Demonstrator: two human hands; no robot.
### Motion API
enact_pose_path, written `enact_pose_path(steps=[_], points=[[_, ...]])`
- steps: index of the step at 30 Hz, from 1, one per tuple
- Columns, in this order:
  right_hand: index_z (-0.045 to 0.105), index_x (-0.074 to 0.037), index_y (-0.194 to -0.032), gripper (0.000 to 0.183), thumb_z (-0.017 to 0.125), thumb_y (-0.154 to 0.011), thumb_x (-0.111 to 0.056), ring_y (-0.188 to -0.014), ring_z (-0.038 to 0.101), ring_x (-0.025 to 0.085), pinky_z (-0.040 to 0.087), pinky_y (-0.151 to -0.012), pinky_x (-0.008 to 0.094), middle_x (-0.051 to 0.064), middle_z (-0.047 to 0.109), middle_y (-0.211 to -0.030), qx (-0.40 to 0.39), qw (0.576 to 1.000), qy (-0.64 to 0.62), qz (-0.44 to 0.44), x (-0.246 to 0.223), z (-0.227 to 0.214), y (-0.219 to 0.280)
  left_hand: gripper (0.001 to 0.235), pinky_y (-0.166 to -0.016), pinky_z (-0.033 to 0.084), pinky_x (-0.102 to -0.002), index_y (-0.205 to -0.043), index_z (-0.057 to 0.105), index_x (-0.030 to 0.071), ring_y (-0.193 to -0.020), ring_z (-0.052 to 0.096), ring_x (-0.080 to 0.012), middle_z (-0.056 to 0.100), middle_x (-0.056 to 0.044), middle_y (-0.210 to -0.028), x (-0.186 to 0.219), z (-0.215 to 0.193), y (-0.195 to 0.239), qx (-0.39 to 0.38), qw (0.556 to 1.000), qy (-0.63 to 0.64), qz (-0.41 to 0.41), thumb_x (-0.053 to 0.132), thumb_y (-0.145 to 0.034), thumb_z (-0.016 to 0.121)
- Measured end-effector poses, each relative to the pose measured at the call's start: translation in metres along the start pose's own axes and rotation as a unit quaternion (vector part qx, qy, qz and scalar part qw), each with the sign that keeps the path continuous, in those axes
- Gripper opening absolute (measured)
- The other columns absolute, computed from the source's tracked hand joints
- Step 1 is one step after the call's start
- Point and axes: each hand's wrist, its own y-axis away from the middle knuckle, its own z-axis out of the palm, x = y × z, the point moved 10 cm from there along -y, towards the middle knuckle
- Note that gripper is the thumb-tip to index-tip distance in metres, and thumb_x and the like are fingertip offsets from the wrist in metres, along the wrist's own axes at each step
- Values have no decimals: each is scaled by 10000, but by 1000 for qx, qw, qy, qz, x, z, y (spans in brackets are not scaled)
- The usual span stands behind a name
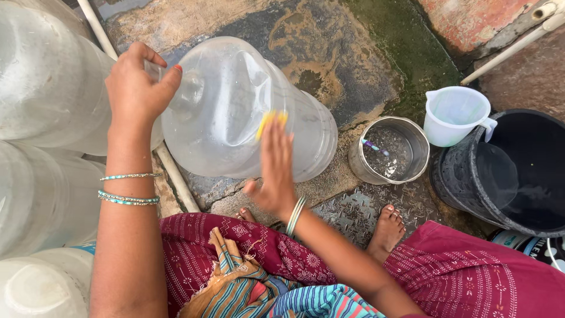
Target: The person scrubs the exterior of a large plastic water dispenser bottle with a yellow sponge, then rinses it by shaking water inside. The person handles the bottle and sponge directly.
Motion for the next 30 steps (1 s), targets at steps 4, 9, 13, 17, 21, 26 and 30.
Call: enact_pose_path(steps=[4,9,13,17,21,26,30], points=[[-54,-27,-1644,1077,26,-938,-837,-1609,-64,415,-70,-1310,607,273,-91,-1706,1,998,33,-48,-35,22,34,327,-746,502,-438,-962,622,87,-839,645,-321,681,-107,-960,13,-6,0,24,996,1,90,322,-854,821],[225,-135,-1634,969,47,-956,-803,-1639,99,390,-10,-1322,620,225,118,-1740,10,1000,13,23,-9,-16,-41,349,-725,506,-413,-983,618,88,-769,637,-289,645,-94,-837,5,-5,3,-14,999,28,40,338,-839,815],[444,-242,-1556,913,29,-954,-788,-1632,227,335,63,-1322,605,158,237,-1740,-10,994,-76,80,21,-34,-86,339,-723,509,-410,-972,637,95,-759,647,-278,648,-85,-799,6,-6,2,4,1000,11,16,341,-834,825],[166,-168,-1660,919,66,-999,-798,-1636,123,376,14,-1317,637,194,146,-1737,32,999,-21,2,11,-22,-39,332,-740,519,-407,-964,646,100,-764,664,-268,664,-71,-815,-4,-5,0,22,1000,0,-10,350,-841,826],[46,-216,-1666,899,97,-977,-792,-1612,46,367,-36,-1306,618,185,53,-1729,-16,992,87,-87,-6,21,28,333,-757,520,-425,-966,661,89,-780,658,-291,659,-100,-841,-13,-8,-2,29,999,-26,6,349,-863,841],[-28,-190,-1666,844,104,-1037,-737,-1648,84,332,-57,-1329,619,161,77,-1754,43,996,22,-73,24,18,28,348,-782,514,-422,-1001,636,80,-791,660,-284,662,-99,-820,-27,-5,1,8,1000,-4,-19,352,-871,810],[99,-52,-1632,866,65,-1058,-700,-1613,129,328,-47,-1275,614,197,172,-1715,37,998,46,36,101,3,8,334,-789,517,-418,-1019,645,71,-827,661,-287,678,-103,-876,-22,-7,1,21,1000,-12,19,309,-855,811]])
